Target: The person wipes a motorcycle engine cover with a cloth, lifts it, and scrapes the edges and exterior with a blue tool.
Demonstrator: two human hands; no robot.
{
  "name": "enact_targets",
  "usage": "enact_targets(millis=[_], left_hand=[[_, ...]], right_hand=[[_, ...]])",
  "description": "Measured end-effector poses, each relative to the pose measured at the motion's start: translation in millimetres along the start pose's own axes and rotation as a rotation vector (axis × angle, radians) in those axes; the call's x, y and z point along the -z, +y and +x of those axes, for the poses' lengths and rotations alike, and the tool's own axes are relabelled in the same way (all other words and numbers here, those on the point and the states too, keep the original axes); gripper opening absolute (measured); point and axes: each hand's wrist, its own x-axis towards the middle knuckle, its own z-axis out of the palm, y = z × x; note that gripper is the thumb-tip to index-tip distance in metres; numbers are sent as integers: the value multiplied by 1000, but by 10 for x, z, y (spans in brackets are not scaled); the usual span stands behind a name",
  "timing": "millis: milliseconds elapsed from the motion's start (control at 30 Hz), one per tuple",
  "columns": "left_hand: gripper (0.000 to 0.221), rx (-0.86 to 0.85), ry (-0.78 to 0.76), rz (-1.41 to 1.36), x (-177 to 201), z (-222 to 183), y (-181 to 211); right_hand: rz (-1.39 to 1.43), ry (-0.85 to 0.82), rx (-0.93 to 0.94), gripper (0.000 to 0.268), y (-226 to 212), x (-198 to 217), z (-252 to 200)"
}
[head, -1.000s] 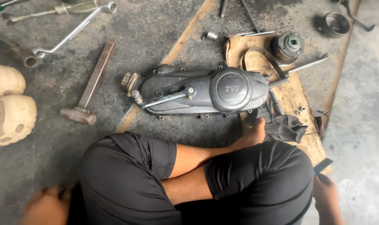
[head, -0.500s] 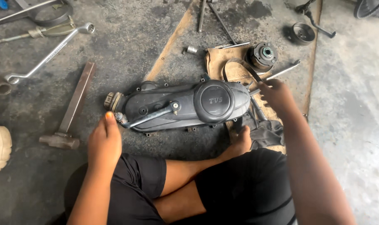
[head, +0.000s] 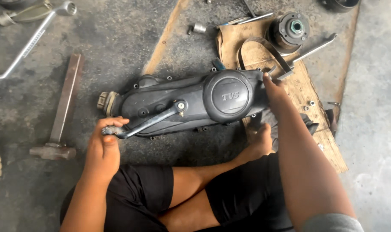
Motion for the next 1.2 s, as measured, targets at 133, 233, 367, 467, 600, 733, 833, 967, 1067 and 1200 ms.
enact_targets(millis=[133, 233, 367, 467, 600, 733, 833, 967, 1067, 1200], left_hand=[[78, -48, 34, -46, -67, 59, 15], [77, -72, 113, -14, -49, 138, 50], [75, -64, 213, 62, -6, 189, 138], [76, -35, 301, 146, 16, 211, 209], [72, 187, 408, -43, 3, 397, 365], [69, 347, 387, 8, -60, 740, 428], [67, 489, 354, 13, -190, 1032, 466], [69, 592, 279, 147, -252, 1312, 430], [67, 658, 302, 76, -252, 1466, 154], [60, 599, 331, 120, -223, 1650, -36]], right_hand=[[245, -82, -58, 85, -91, 65, -93], [319, -81, 32, 83, -76, 46, 42], [208, -45, -25, 78, -126, 181, 33], [259, 9, 202, 76, 25, 270, 205], [24, 152, 192, 69, -194, 672, -229], [-150, 103, 171, 66, -98, 908, -158], [-233, 10, 151, 66, 105, 904, 139], [-303, -120, 180, 66, 208, 788, 283], [-264, -86, 38, 70, -10, 774, 195], [-230, 6, -16, 71, -197, 740, 76]])
